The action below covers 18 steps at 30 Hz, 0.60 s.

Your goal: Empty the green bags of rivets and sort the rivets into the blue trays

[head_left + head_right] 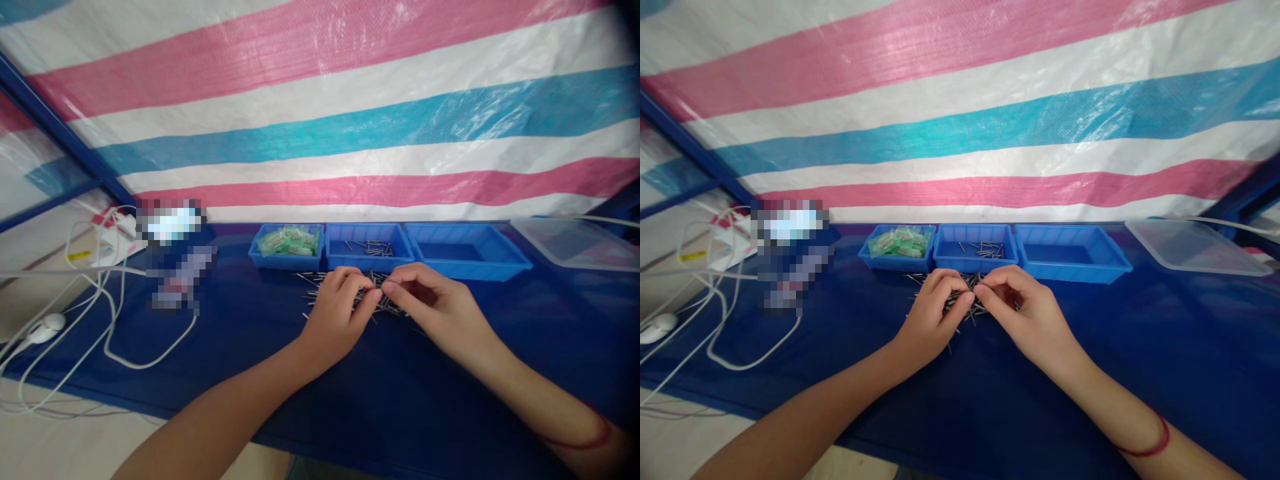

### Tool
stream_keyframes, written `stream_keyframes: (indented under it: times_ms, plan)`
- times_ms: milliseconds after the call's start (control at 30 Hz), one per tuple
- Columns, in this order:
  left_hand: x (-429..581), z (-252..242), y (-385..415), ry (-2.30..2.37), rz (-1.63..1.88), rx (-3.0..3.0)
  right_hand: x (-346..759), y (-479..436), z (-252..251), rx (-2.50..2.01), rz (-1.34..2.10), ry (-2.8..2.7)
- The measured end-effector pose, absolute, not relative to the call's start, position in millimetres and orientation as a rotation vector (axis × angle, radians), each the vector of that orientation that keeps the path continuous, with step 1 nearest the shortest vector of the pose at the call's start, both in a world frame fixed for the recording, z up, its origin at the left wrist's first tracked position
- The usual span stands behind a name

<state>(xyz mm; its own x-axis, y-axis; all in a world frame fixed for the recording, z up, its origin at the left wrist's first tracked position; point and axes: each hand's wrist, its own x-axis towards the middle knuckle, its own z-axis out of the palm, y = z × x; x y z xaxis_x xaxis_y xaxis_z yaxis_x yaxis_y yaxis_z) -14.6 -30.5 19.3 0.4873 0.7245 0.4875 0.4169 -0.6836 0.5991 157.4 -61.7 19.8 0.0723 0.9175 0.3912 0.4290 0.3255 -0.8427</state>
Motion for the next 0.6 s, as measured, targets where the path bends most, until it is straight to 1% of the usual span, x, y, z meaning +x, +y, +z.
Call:
stream_keyframes:
  times_ms: [267,367,500,600]
  plan:
    - [-15.0,19.5,-28.4,0.925,0.994,2.327,157.1,-64.0,22.5,-1.196,0.539,-1.600]
    - [-16.7,21.8,-27.1,0.923,1.023,2.274,160.5,-62.9,22.4,-1.192,0.500,-1.651]
    - [-19.5,24.3,-25.7,0.928,1.083,2.223,161.3,-62.3,22.8,-1.224,0.373,-1.804]
    - [-21.3,25.1,-24.7,0.951,1.095,2.208,159.9,-59.0,24.5,-1.220,0.216,-1.901]
